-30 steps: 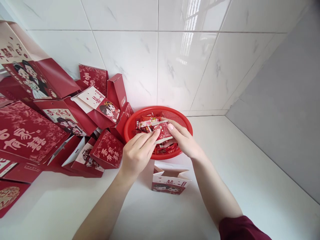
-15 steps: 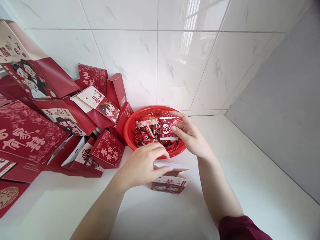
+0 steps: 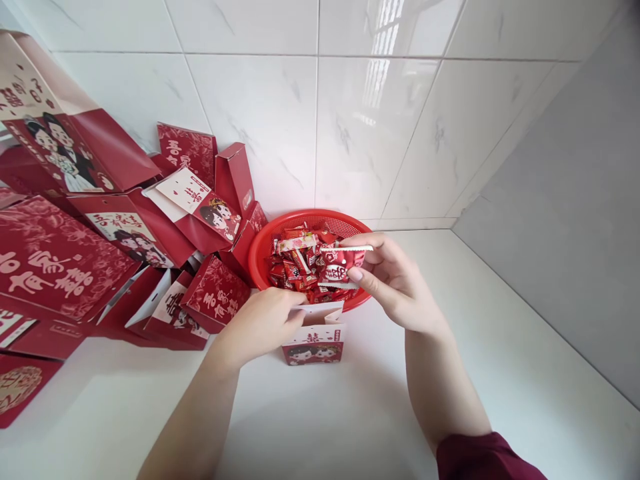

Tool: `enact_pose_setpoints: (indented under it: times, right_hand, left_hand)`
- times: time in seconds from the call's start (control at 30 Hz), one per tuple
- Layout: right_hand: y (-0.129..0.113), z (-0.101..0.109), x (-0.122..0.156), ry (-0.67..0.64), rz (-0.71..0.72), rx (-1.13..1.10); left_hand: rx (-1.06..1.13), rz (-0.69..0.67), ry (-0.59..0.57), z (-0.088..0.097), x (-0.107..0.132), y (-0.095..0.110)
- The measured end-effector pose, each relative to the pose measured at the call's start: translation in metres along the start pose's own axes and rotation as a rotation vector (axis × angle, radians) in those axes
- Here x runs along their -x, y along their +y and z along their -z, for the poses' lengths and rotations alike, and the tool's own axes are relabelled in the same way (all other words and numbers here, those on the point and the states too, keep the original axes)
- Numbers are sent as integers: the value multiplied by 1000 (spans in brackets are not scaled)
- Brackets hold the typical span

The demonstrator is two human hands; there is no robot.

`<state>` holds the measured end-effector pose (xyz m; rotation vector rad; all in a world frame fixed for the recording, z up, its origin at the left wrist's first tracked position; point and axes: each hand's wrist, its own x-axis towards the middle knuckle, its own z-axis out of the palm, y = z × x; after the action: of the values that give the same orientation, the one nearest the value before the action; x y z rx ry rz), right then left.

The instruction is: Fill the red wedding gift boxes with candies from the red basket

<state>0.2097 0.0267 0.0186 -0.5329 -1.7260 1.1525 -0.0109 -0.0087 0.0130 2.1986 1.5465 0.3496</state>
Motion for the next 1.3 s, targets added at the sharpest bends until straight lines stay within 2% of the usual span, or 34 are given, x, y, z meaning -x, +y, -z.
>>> enact_pose_setpoints:
  times: [0.1, 0.23, 0.33, 0.47, 0.57, 0.77, 1.13, 1.3]
  right_hand:
    - [-3, -1, 4, -78, 54, 69]
    - [-4, -3, 3, -348, 139, 192]
    - [0, -8, 1, -497, 48, 416]
    - [5, -13, 0, -474, -80, 559]
    - [4, -15, 0, -463, -86, 559]
    - [0, -13, 0, -484, -96, 589]
    - [-4, -11, 4, -534, -169, 659]
    - [-4, -12, 5, -577, -143, 677]
  left_hand:
    - [108, -5, -12, -1, -1, 2]
    - [281, 39, -62, -2, -3, 5]
    - [232, 31, -112, 0, -3, 1]
    - [124, -1, -185, 5, -3, -9]
    - [109, -41, -271, 10, -1, -13]
    - [131, -45, -329, 15, 1, -14]
    - [111, -55, -386, 21, 0, -12]
    - [114, -58, -382, 22, 1, -13]
